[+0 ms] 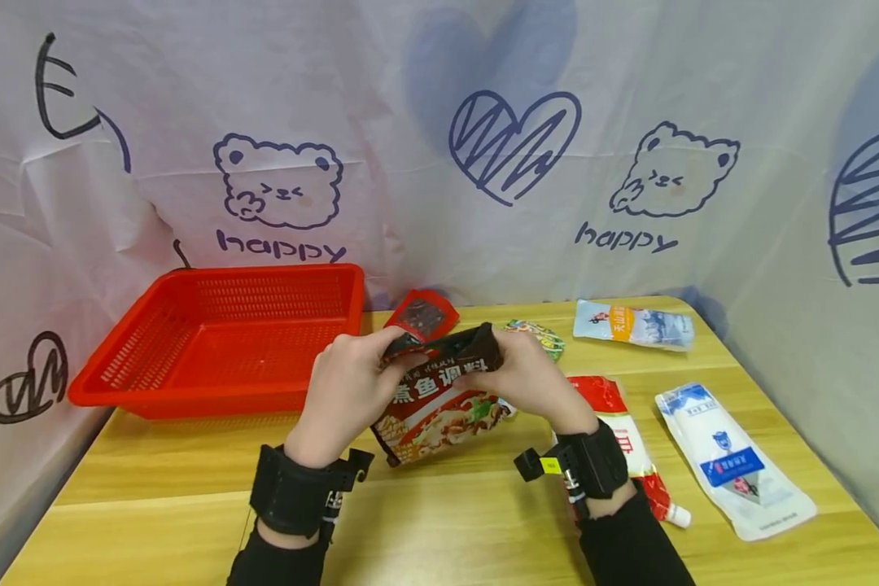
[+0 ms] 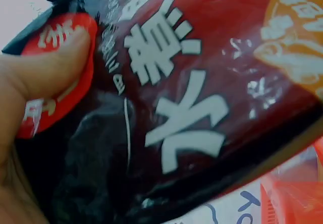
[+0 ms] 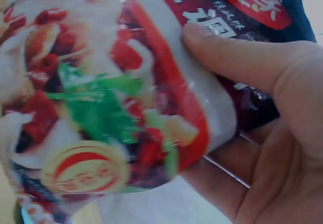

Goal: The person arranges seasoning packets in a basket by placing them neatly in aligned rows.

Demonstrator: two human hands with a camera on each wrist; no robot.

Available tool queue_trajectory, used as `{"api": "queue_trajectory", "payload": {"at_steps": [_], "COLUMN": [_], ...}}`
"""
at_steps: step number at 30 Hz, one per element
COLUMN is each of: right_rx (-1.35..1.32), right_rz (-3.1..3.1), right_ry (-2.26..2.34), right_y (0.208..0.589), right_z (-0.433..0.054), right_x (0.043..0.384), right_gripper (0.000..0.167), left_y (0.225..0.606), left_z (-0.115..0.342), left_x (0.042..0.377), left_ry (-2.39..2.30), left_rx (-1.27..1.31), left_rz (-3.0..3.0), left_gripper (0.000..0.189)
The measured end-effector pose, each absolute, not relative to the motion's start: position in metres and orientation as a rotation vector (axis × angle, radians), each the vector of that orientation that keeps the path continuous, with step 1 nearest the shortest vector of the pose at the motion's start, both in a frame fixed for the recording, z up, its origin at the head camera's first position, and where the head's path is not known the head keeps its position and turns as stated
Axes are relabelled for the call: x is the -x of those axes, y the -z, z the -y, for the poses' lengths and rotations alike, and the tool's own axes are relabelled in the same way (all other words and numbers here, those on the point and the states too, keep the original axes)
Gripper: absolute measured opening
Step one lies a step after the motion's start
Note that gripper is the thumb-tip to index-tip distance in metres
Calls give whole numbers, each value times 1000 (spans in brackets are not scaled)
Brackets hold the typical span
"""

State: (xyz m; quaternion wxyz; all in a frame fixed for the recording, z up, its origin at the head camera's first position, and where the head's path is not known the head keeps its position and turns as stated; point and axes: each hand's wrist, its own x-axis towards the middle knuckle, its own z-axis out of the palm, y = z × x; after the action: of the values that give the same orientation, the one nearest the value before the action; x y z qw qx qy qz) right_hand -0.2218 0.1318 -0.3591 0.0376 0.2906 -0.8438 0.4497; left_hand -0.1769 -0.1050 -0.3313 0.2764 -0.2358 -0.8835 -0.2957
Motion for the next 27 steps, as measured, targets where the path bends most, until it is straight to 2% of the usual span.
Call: {"api": "queue_trajectory", "payload": {"at_steps": [7,13,27], "right_rx": [-636,-544,-447], "right_rz": [2554,2492,2330], "right_ry": [-1711,-1762,-1971], "right_y": [368,375,390], "right_z": [-123,-121,-88], "right_x": [226,231,234], "right_gripper": [51,49,64], "left_y": [323,306,261], "left_z": [110,122,175], "left_x": [177,178,181], "left_ry": [896,1035,1031], "left_rx": [518,443,287], "left_rz": [2350,2287,2144], "left_gripper": [15,4,11]}}
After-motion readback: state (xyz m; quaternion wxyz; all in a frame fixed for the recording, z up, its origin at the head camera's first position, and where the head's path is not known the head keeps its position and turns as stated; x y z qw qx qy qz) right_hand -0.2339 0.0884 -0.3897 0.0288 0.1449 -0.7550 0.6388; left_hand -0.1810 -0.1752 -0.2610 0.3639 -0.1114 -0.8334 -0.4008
